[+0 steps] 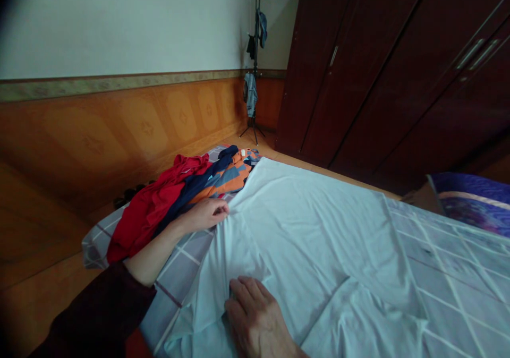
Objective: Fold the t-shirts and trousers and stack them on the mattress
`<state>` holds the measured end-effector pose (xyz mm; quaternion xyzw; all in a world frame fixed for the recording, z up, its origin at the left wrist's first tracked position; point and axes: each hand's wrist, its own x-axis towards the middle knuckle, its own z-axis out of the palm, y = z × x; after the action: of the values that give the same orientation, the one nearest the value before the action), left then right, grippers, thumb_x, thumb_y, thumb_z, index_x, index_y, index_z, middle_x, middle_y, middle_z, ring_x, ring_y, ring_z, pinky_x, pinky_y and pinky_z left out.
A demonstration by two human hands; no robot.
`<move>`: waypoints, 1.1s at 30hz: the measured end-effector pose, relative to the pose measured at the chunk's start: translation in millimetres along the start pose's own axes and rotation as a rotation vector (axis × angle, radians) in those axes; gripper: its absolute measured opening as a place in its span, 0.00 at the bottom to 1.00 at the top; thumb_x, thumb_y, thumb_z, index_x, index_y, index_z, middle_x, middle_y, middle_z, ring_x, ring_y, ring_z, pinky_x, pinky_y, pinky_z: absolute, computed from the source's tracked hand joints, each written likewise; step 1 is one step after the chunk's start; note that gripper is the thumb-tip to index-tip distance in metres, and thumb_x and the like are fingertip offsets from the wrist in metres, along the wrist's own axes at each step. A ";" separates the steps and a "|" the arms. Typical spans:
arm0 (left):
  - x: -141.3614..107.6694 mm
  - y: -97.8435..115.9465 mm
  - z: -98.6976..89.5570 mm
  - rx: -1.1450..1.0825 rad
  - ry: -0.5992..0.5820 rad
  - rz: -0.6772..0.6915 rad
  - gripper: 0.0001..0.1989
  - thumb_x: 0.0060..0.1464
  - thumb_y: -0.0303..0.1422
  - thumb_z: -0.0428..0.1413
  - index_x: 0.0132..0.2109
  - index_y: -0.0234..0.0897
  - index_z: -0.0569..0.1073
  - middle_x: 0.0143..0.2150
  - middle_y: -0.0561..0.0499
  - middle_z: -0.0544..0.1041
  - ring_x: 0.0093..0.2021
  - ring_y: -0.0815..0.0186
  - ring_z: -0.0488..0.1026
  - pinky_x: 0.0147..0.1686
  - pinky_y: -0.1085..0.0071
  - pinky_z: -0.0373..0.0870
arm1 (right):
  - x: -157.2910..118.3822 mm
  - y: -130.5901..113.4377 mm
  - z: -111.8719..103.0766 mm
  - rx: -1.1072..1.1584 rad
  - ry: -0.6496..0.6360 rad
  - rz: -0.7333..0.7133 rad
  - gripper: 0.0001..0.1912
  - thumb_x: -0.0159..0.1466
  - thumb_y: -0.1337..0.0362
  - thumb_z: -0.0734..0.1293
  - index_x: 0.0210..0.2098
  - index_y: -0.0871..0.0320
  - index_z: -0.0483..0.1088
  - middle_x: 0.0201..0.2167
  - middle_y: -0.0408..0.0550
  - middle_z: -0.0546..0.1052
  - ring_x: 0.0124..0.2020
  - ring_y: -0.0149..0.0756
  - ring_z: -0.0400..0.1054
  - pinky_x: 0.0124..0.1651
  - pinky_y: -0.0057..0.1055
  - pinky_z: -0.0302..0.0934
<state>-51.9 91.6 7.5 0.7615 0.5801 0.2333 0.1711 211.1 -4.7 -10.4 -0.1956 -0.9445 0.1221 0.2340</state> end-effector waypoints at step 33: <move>-200.2 88.1 26.5 0.336 0.188 -0.029 0.14 0.51 0.18 0.44 0.38 0.37 0.70 0.38 0.47 0.70 0.37 0.64 0.68 0.36 0.69 0.68 | 4.0 -0.7 -5.6 0.033 0.082 0.010 0.10 0.64 0.73 0.59 0.39 0.58 0.71 0.42 0.53 0.74 0.46 0.40 0.67 0.46 0.39 0.66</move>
<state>-10.1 -124.7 0.9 0.7457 0.6353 0.2006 -0.0099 210.4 -2.8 -3.8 -0.2012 -0.9309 0.1308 0.2752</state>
